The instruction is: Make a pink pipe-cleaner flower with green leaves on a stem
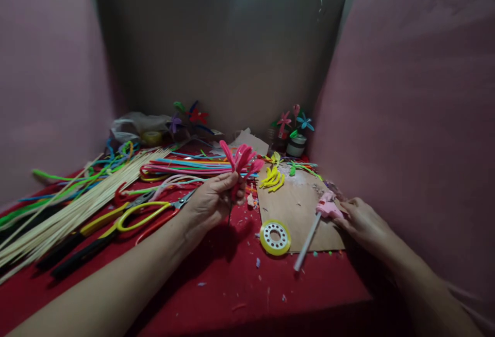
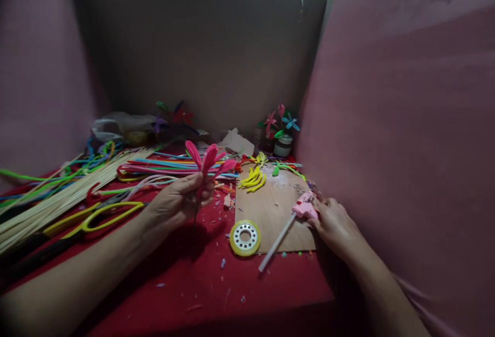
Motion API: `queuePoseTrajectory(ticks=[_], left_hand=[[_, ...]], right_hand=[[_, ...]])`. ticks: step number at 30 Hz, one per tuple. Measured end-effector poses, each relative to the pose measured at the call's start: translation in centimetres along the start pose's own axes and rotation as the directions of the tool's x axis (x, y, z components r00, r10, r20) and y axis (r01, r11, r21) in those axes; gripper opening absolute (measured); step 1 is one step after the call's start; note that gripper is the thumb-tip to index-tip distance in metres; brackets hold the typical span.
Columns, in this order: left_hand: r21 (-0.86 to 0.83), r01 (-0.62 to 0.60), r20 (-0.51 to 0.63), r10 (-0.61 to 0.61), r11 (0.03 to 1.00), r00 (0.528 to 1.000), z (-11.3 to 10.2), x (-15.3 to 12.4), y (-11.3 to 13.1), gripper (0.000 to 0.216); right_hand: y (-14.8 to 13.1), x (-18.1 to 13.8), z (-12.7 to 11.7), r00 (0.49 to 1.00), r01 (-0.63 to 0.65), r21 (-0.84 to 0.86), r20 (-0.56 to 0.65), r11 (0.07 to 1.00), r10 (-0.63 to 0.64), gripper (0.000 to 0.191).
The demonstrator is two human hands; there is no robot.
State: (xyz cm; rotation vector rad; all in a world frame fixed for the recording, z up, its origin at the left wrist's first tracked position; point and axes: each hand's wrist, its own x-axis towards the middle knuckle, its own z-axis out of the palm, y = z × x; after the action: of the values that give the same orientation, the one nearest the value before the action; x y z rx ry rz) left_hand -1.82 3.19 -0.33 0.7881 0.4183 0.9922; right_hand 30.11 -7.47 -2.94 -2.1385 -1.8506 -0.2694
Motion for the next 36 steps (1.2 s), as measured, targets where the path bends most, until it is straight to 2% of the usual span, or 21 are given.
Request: queuePoseTrajectory(ticks=[2,3,4,5,7,9,10,12,14,17,19,22,25,27,30,36], left_hand=[[0.007,-0.003,0.048,0.002,1.0,0.999,0.2,-0.3,-0.1,0.012],[0.007,0.003,0.068,-0.004,1.0,0.998,0.3,-0.5,-0.1,0.013],[0.002,0.015,0.083,-0.015,1.0,0.996,0.6,-0.8,-0.2,0.014],[-0.009,0.033,0.097,-0.032,0.999,0.995,0.8,-1.0,-0.2,0.016],[-0.031,0.072,0.115,-0.068,0.997,0.991,1.4,-1.5,-0.3,0.02],[-0.04,0.087,0.13,-0.081,0.995,0.988,1.8,-1.9,-0.3,0.023],[-0.041,0.082,0.137,-0.076,0.996,0.988,2.0,-2.0,-0.4,0.023],[-0.039,0.07,0.141,-0.064,0.997,0.988,2.1,-2.0,-0.4,0.022],[-0.037,0.066,0.139,-0.06,0.997,0.989,2.1,-1.9,-0.5,0.022],[-0.013,0.047,0.12,-0.045,0.999,0.992,2.0,-1.8,-0.5,0.023],[0.035,0.006,0.116,-0.01,0.999,0.993,1.9,-1.7,-0.6,0.023],[0.129,-0.076,0.072,0.067,0.989,0.995,1.8,-1.4,-0.5,0.021],[0.188,-0.147,-0.002,0.15,0.971,0.989,1.9,-1.3,-0.4,0.019],[0.203,-0.165,-0.009,0.171,0.965,0.985,1.9,-1.2,-0.4,0.019],[0.226,-0.15,0.029,0.147,0.962,0.989,1.8,-1.2,-0.6,0.019],[0.216,-0.131,0.066,0.119,0.968,0.991,1.5,-1.4,-0.9,0.021]], right_hand=[[-2.6,0.3,-1.1,0.992,0.019,0.118,-0.128,0.993,-0.003,0.022],[-4.5,0.4,-1.5,0.987,0.061,0.264,-0.158,0.963,-0.019,0.019],[-6.7,0.6,-1.9,0.989,0.105,0.449,-0.144,0.887,-0.045,0.019],[-9.1,0.8,-2.1,0.995,0.096,0.64,-0.088,0.762,-0.051,0.02],[-13.5,1.3,-2.2,0.993,-0.092,0.903,0.113,0.419,-0.027,0.02],[-16.9,1.9,-1.8,0.985,-0.156,0.988,0.155,-0.007,-0.074,0.021],[-18.0,2.2,-1.6,0.979,-0.185,0.97,0.168,-0.155,-0.114,0.021],[-19.3,2.6,-1.2,0.975,-0.214,0.915,0.179,-0.342,-0.131,0.016],[-19.7,2.9,-0.9,0.975,-0.223,0.88,0.196,-0.418,-0.107,0.011],[-19.6,2.8,-1.2,0.985,-0.164,0.892,0.168,-0.421,-0.027,0.01],[-19.6,2.5,-1.7,0.995,-0.056,0.926,0.082,-0.373,0.055,0.008],[-19.6,1.9,-2.5,0.987,0.07,0.977,-0.039,-0.203,0.153,0.006],[-19.8,1.4,-3.1,0.986,0.057,0.998,-0.052,-0.028,0.161,0.003],[-19.9,1.3,-3.1,0.986,0.053,0.998,-0.057,0.031,0.157,0.002],[-19.9,1.5,-3.0,0.985,0.073,0.995,-0.083,0.071,0.151,0.004],[-19.9,1.9,-2.9,0.993,0.055,0.996,-0.062,0.071,0.097,0.007]])
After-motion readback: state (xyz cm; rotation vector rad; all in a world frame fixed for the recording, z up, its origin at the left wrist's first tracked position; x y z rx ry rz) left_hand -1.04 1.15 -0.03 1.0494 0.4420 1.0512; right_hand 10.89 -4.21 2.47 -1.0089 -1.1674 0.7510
